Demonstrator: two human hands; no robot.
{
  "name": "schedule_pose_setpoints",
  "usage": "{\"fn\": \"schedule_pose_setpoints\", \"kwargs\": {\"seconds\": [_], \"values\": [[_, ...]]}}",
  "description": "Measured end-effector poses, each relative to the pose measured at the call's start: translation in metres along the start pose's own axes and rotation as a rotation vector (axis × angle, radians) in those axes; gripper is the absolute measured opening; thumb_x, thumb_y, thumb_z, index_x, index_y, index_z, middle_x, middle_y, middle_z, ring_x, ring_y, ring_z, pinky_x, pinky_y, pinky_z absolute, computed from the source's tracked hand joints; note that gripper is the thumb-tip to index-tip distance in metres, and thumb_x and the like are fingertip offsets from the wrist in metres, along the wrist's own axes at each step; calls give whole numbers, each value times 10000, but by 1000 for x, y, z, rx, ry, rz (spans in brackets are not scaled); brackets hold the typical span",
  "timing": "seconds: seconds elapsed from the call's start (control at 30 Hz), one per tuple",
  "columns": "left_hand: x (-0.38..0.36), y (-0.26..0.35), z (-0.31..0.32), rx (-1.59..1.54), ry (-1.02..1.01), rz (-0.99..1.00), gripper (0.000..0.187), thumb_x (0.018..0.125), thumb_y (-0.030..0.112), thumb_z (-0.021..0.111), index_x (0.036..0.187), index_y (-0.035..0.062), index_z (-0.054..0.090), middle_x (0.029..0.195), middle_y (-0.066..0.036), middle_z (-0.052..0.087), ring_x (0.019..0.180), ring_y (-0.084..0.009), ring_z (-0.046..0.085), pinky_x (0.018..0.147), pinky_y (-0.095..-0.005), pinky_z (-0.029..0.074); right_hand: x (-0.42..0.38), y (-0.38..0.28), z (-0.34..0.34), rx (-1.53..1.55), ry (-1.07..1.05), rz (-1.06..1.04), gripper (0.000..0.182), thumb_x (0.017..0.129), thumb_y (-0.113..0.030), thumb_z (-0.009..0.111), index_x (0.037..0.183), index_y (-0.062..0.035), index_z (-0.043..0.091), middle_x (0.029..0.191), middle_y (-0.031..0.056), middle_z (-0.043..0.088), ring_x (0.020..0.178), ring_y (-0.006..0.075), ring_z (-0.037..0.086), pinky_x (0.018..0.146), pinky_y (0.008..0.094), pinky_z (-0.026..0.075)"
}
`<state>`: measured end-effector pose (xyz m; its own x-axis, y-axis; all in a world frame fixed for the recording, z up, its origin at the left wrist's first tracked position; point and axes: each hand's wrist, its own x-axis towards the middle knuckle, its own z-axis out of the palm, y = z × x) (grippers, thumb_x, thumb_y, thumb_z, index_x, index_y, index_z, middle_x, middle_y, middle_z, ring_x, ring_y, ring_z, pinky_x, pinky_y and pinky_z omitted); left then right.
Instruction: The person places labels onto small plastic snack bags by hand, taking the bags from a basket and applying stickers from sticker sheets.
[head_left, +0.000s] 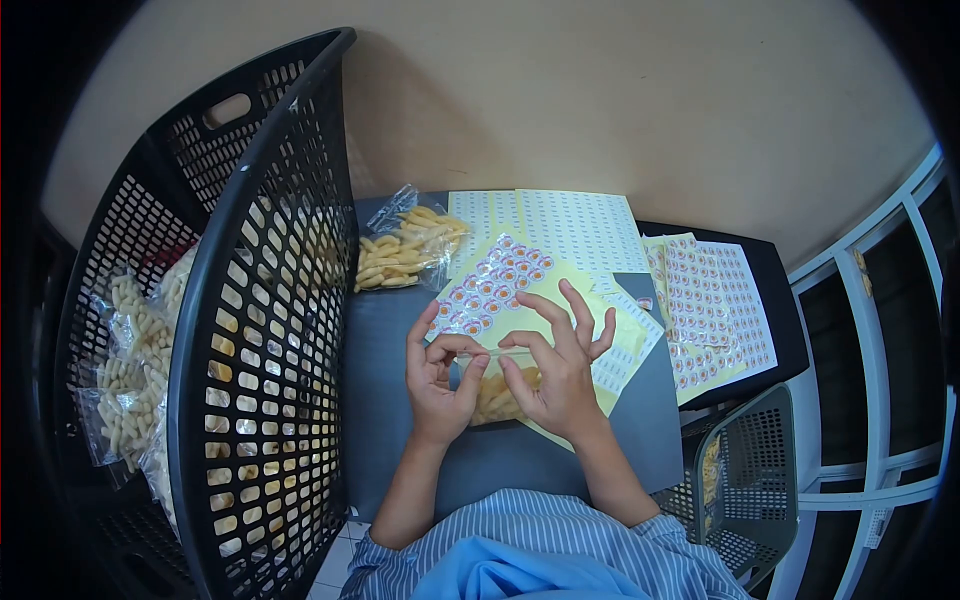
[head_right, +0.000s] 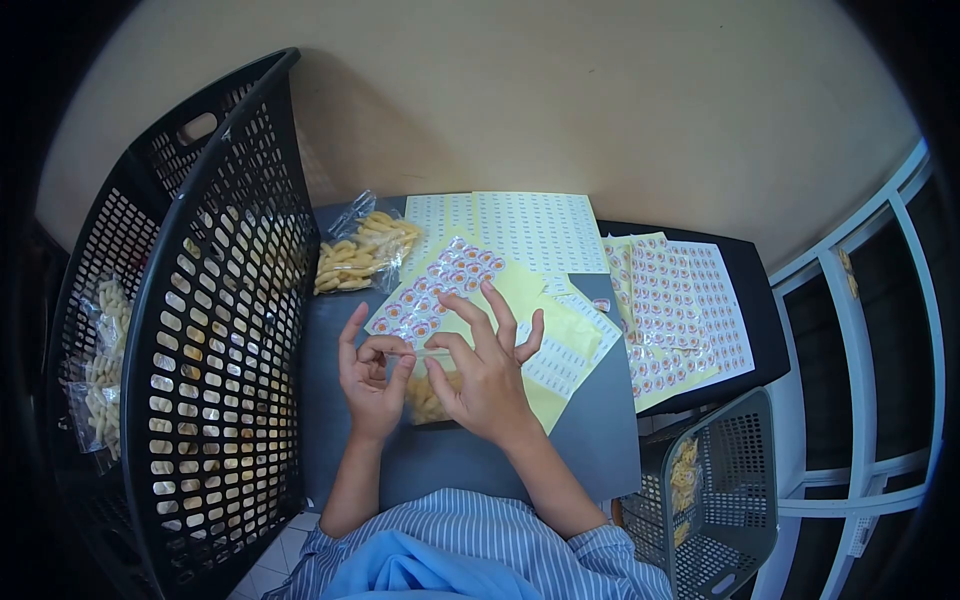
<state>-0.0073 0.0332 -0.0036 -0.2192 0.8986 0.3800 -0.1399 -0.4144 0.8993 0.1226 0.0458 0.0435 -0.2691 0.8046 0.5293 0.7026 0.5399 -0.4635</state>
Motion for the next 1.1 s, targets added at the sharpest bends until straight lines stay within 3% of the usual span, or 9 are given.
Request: {"fn": "schedule_pose_setpoints", "kwargs": {"seconds": [0.2,0.4,0.5,0.6,0.67,0.7,0.8,0.93,1.1], "values": [[-1,-2,3,5,11,-11,647,729,-73,571,1265,-16,213,789,-63,556,791,-102,538,775,-249,416,-5,2,6,-6,3,-31,39,714,-185,620,691,-158,604,1137,7,494,1232,291,216,967,484,-86],[12,11,-24,63,-242,-377,621,738,-12,594,1271,-10,274,765,-93,624,744,-123,583,746,-269,447,-18,13,11,126,-163,178,68,736,-192,583,707,-132,600,1100,12,483,1228,295,216,950,535,-59],[13,11,-31,263,-351,-416,645,736,15,600,1286,2,263,746,-96,636,731,-120,595,741,-259,451,-24,28,19,93,-282,198,78,744,-193,572,736,-122,604,1099,23,475,1191,278,286,965,505,31],[13,8,-35,344,-427,-517,675,712,60,632,1284,19,276,707,-89,632,724,-147,604,743,-266,453,-23,66,22,368,-206,343,151,738,-206,582,854,-110,587,1107,49,469,1112,258,380,944,442,173],[10,1,-36,566,-550,-425,699,681,121,664,1271,24,302,738,-94,627,726,-188,601,736,-296,460,-16,84,12,5,-112,328,297,740,-224,588,999,-92,528,1097,83,479,1040,243,437,888,384,268],[12,6,-35,622,-571,-426,684,669,149,676,1252,42,334,946,-126,587,880,-226,556,799,-316,430,-11,95,11,2,-112,327,297,740,-224,588,999,-92,528,1097,83,479,1040,243,437,888,384,268],[11,4,-32,903,-325,-207,673,669,186,679,1234,32,346,1131,-135,467,1012,-253,464,871,-341,374,2,128,18,-63,-61,336,452,716,-255,618,1094,-62,464,1084,104,487,1043,246,431,874,388,284],[9,-15,-39,1126,-55,-345,700,723,197,634,1275,5,250,1120,-161,440,1071,-282,390,921,-374,300,24,145,29,-223,-154,318,567,671,-295,660,1130,-39,448,1067,103,500,1042,234,431,882,388,260],[7,-41,-49,968,-51,-326,670,749,128,607,1283,-3,225,1002,-147,499,948,-239,476,844,-339,367,37,140,35,-161,-253,416,581,663,-260,675,1155,-55,441,1003,87,524,1003,217,458,906,375,215]]}}
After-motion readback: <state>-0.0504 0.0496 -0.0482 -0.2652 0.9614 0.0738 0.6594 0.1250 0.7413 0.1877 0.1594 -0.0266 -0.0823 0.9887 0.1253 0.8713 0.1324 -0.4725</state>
